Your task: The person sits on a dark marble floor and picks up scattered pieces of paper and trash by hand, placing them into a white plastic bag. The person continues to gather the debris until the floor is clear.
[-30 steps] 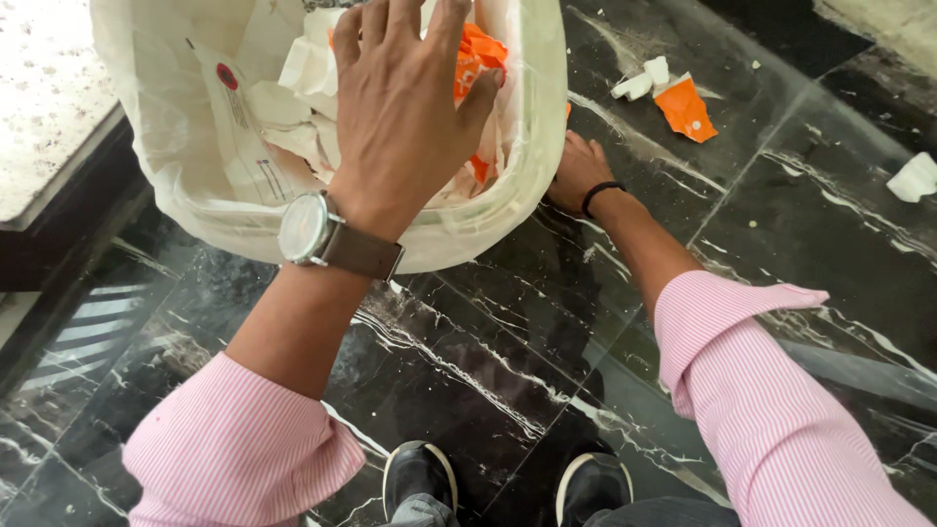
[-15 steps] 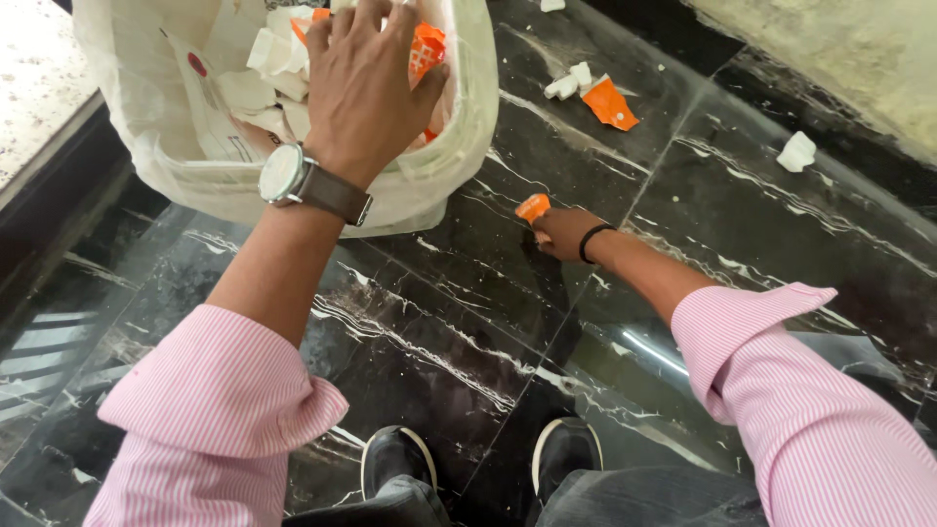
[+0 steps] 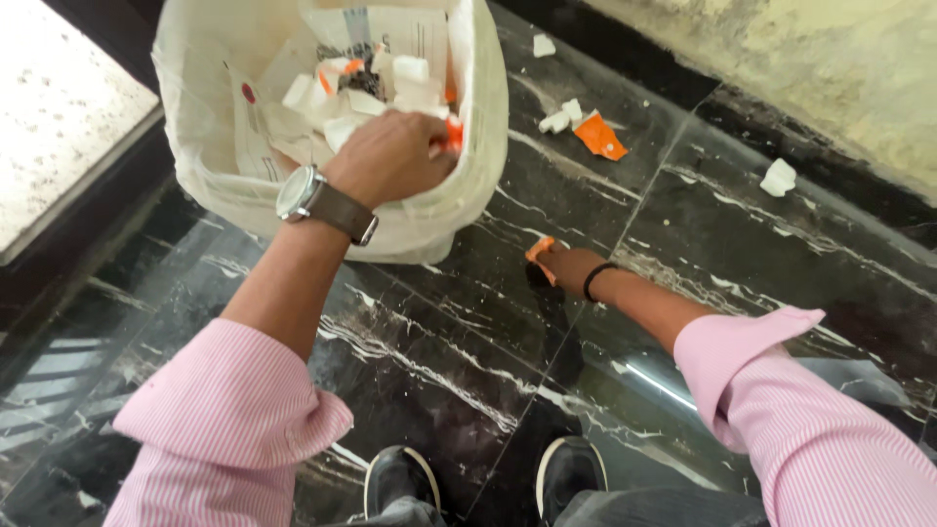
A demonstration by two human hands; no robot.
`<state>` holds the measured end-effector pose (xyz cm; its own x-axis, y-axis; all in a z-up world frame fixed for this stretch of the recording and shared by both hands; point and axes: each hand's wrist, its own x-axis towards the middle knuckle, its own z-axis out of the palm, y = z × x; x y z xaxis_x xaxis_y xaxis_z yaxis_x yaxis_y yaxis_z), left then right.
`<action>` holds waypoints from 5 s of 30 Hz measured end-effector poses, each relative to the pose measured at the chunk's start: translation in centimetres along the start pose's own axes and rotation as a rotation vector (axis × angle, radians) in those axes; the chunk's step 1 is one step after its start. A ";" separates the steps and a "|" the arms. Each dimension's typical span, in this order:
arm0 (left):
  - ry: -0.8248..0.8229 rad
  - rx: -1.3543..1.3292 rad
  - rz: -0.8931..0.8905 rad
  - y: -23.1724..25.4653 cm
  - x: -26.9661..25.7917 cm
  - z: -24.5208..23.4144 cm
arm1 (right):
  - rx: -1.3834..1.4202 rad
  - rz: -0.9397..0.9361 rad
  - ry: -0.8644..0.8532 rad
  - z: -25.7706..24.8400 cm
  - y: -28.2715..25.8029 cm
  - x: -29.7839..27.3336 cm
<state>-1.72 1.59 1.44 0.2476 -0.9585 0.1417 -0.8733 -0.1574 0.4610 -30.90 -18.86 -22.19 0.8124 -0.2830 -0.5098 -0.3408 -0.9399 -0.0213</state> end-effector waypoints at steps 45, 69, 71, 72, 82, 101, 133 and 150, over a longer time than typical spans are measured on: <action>0.526 0.062 0.346 2.9 -0.4 -2.9 | 0.744 -0.505 1.197 -24.9 -10.1 -7.1; 0.518 0.072 0.222 3.0 0.2 -2.9 | 1.122 -0.657 1.081 -25.5 -10.5 -7.3; 0.381 0.136 0.116 2.2 0.1 -2.7 | 1.143 -0.619 1.157 -25.2 -8.7 -6.1; 0.299 0.179 0.078 1.8 -0.1 -2.5 | 1.158 -0.603 1.179 -25.0 -7.9 -5.6; 0.509 0.169 0.286 1.0 0.5 -0.5 | 1.003 -0.152 1.258 -20.3 -0.4 -0.5; -0.017 -0.127 0.157 6.9 -0.2 1.3 | 0.157 0.322 0.489 -6.9 10.4 0.0; -0.112 -0.303 0.149 7.0 -1.9 0.2 | 0.059 0.236 0.237 -5.2 7.3 0.0; -0.222 -0.154 0.231 10.2 -5.0 -0.6 | 0.026 0.250 0.207 -6.2 8.2 -2.0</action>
<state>-11.58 4.95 5.97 -0.0610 -0.9956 0.0712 -0.8176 0.0907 0.5685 -32.43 -27.16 -16.01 0.7805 -0.5394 -0.3161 -0.5513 -0.8322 0.0589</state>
